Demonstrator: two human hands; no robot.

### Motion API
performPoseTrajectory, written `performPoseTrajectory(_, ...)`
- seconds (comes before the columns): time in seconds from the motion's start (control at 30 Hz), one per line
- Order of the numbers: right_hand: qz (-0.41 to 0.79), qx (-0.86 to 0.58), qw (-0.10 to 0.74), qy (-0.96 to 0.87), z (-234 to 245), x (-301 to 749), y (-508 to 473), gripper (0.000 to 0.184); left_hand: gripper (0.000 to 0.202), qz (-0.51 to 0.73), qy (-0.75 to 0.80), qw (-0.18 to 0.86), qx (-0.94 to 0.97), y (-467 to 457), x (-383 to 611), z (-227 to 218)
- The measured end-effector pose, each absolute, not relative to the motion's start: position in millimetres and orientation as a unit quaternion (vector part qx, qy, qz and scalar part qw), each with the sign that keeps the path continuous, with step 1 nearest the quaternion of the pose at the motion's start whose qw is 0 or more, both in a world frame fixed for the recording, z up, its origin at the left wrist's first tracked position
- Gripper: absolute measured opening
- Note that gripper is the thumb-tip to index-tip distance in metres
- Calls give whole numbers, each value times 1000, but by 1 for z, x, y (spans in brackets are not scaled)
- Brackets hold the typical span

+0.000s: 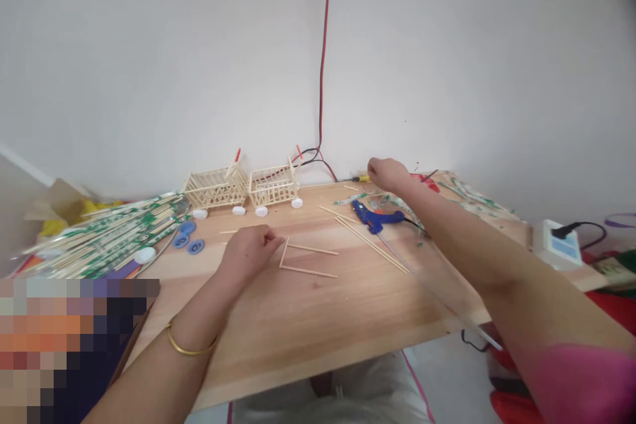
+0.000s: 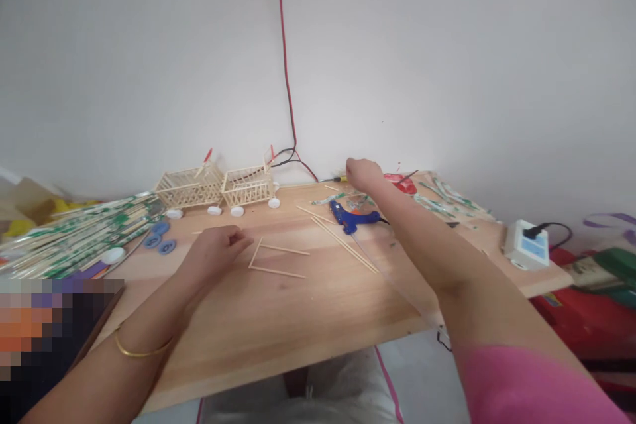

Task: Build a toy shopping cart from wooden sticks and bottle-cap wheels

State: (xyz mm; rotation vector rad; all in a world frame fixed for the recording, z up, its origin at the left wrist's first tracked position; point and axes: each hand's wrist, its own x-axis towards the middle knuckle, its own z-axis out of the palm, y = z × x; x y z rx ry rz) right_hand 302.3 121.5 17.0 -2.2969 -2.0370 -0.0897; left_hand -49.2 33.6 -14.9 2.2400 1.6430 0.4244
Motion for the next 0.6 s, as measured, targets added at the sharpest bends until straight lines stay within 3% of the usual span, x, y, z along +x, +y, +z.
performPoseTrajectory(0.13, 12, -700, 173, -693, 26, 280, 80, 22, 25, 89, 594, 178, 780, 30, -44, -16)
performPoseTrajectory(0.2, 139, -651, 336, -666, 22, 263, 58, 18, 25, 80, 596, 183, 777, 29, -43, -18)
performPoseTrajectory(0.27, 255, -601, 432, -622, 15, 245, 41, 17, 25, 73, 601, 189, 773, 30, -42, -20)
performPoseTrajectory(0.4, 428, -520, 497, -547, 1, 214, 29, 26, 23, 59, 610, 198, 765, 32, -37, -25)
performPoseTrajectory(0.6, 539, -425, 512, -516, -3, 191, 32, 30, 18, 82, 586, 189, 784, 32, -36, -25)
